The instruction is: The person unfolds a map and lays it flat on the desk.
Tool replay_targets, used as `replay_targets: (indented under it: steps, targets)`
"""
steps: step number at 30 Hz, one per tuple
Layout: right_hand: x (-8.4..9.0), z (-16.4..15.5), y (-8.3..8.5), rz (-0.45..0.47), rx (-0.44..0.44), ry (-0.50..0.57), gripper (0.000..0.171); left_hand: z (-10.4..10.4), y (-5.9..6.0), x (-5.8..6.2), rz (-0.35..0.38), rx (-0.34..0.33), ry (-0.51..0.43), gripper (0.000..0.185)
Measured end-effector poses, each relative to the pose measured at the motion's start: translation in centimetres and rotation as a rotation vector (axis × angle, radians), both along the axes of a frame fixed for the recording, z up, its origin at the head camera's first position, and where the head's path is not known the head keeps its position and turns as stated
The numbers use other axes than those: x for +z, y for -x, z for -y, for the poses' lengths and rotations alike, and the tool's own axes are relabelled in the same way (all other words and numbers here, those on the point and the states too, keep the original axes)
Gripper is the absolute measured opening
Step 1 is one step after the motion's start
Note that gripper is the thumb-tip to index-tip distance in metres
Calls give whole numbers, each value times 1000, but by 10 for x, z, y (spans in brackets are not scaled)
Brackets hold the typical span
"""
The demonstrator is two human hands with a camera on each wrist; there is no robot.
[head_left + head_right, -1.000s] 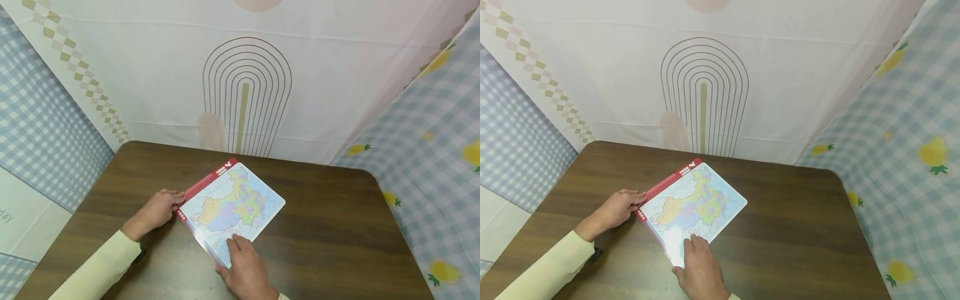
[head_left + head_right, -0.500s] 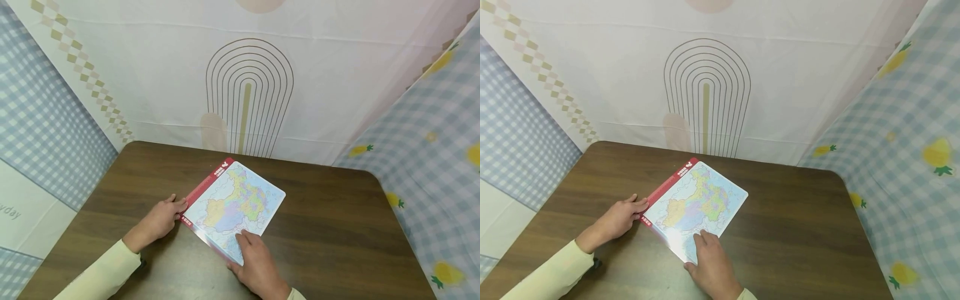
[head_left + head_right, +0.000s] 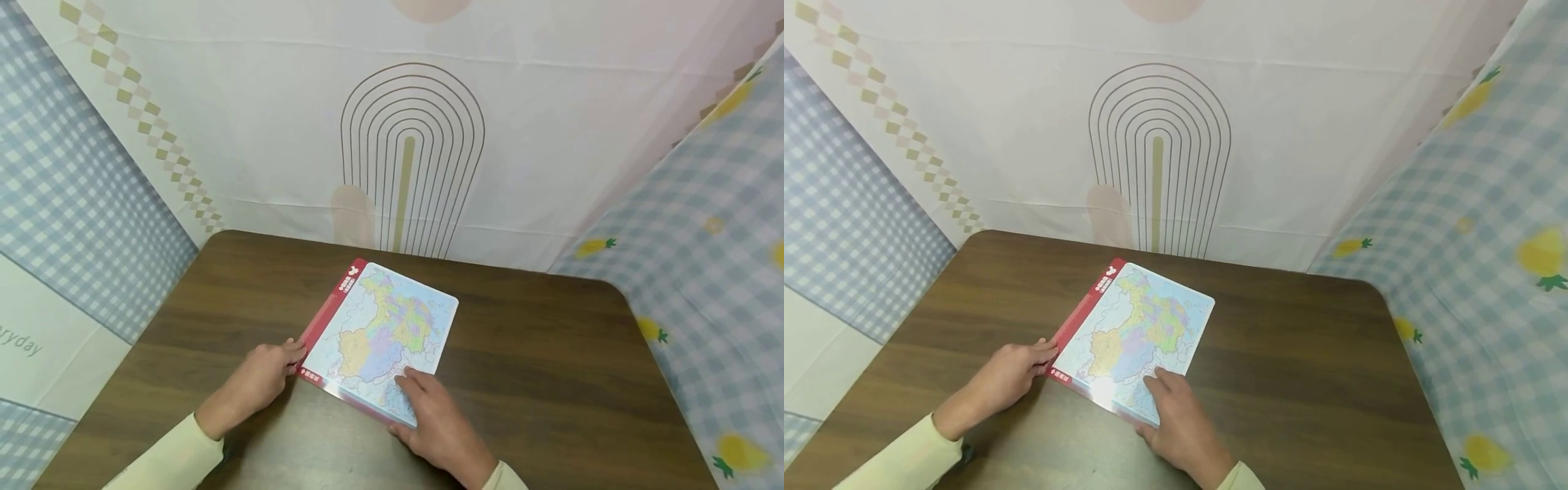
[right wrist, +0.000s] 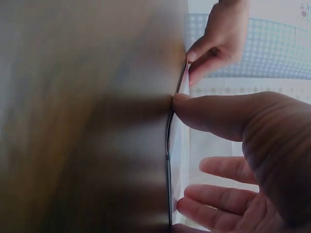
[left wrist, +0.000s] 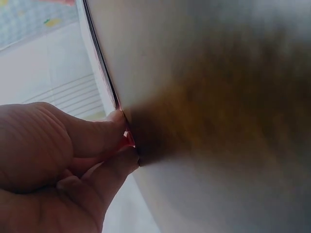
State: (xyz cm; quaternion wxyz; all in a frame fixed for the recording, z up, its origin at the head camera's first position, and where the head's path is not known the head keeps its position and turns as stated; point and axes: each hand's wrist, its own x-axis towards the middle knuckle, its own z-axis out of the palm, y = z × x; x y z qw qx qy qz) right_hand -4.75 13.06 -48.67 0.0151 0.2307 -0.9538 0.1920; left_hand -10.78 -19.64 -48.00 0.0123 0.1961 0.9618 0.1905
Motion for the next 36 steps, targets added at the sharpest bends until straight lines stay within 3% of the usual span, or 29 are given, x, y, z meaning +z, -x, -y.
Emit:
replay_targets:
  steps: [15, 29, 36]
  targets:
    - [-1, -27, 24, -5, 110, -18, 71, -10, -15, -2, -32, 84, -30, 34]
    - [-1, -44, 32, 47, 123, 12, 68, -23, -30, -1, -44, 114, -28, 32]
    - [0, -45, 32, 64, 163, -31, 63, -24, -33, -1, -27, 138, -32, 32]
